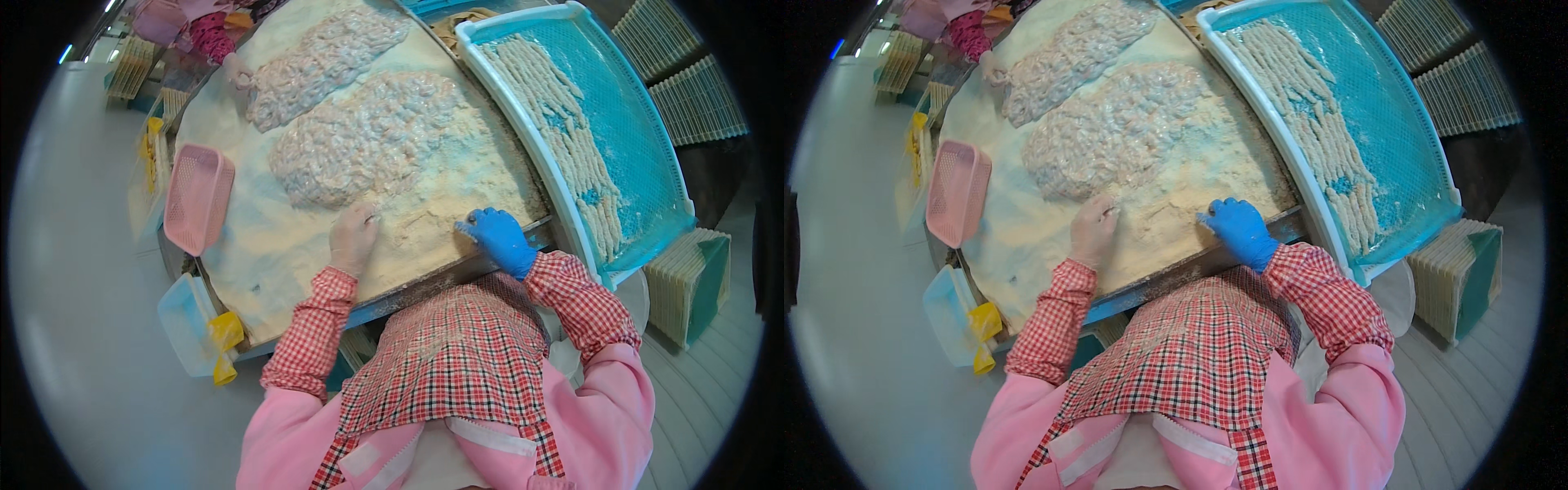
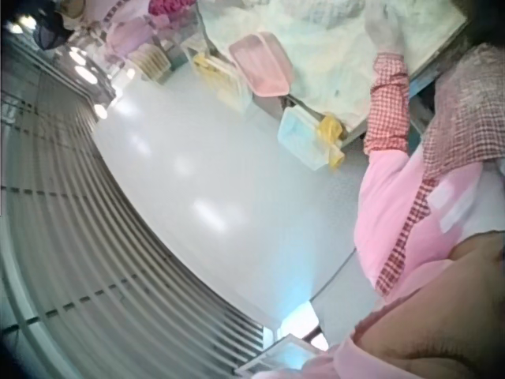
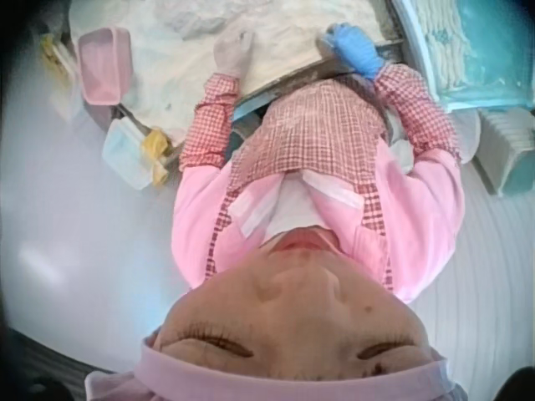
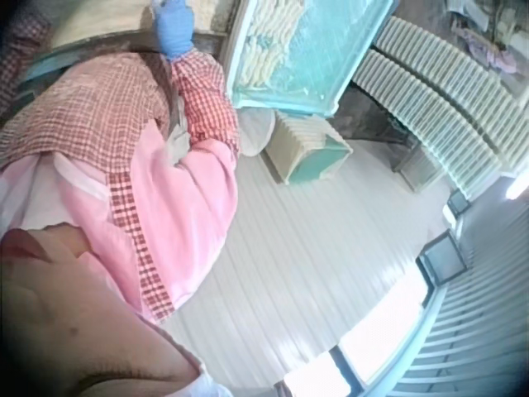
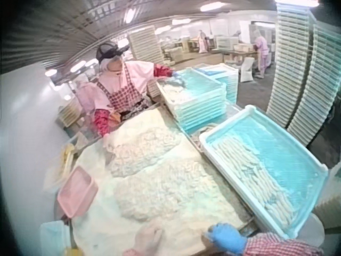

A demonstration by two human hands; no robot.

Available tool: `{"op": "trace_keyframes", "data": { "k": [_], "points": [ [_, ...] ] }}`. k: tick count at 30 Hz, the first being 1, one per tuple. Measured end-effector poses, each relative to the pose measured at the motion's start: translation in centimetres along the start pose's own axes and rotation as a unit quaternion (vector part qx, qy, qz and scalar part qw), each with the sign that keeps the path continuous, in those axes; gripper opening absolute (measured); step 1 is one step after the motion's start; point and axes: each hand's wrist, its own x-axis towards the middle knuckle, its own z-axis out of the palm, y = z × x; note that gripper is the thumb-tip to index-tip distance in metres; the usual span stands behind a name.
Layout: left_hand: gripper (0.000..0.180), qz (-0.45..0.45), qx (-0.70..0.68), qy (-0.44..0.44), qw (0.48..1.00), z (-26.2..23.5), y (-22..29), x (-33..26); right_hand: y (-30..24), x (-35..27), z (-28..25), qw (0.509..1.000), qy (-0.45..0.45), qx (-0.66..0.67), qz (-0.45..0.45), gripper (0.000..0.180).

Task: The person stands at a large metal table and repeatedly takes small portions of a dough mixture, rolls them into thin strips by hand, and places them into a blue plastic tray. The process is continuous and repetitive, filling the tray with the formed strips.

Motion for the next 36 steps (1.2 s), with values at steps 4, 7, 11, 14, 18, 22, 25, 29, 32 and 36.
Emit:
{"op": "trace_keyframes", "data": {
  "k": [4, 7, 11, 14, 18, 22, 25, 29, 32, 36],
  "points": [
    [0.019, 0.043, 0.023, 0.032, 0.998, 3.9, 0.4, -2.9, 0.6, 1.6, 0.7, 0.948, 0.080, 0.284, 0.115, 0.026],
    [0.023, 0.006, -0.010, 0.020, 1.000, 5.5, 0.7, -4.0, -1.3, 4.0, 2.2, 0.967, 0.125, 0.192, 0.115, 0.024],
    [0.024, -0.274, -0.328, -0.065, 0.902, 4.9, -0.6, -4.4, -2.7, 6.1, 4.8, 0.997, -0.028, -0.042, 0.065, 0.027],
    [0.023, -0.394, -0.496, -0.075, 0.770, 2.7, -1.5, -4.8, -1.3, 5.9, 3.9, 0.981, 0.053, 0.149, 0.113, 0.031],
    [0.024, -0.348, -0.553, -0.028, 0.757, 2.3, -1.5, -5.6, -0.7, 5.6, 2.4, 0.702, 0.058, 0.670, 0.233, 0.031],
    [0.016, -0.256, -0.509, 0.087, 0.817, 2.5, 2.5, -5.0, -5.5, 7.2, 0.5, 0.310, 0.054, 0.895, 0.316, 0.038],
    [0.013, -0.153, -0.331, 0.149, 0.919, 3.6, 4.5, -5.0, -6.1, 7.6, 4.0, 0.231, 0.053, 0.935, 0.264, 0.042],
    [0.024, -0.105, -0.177, 0.129, 0.970, 2.0, 5.2, -5.7, -8.1, 8.6, 6.2, 0.178, 0.061, 0.962, 0.199, 0.037],
    [0.032, -0.049, -0.075, 0.150, 0.985, -1.9, 5.0, -5.0, -9.4, 9.2, 8.1, 0.168, 0.045, 0.964, 0.200, 0.022],
    [0.052, -0.030, -0.204, 0.205, 0.957, 2.6, 2.0, -5.4, -16.2, 10.6, 6.7, 0.511, 0.110, 0.847, 0.100, 0.041]
  ]
}}
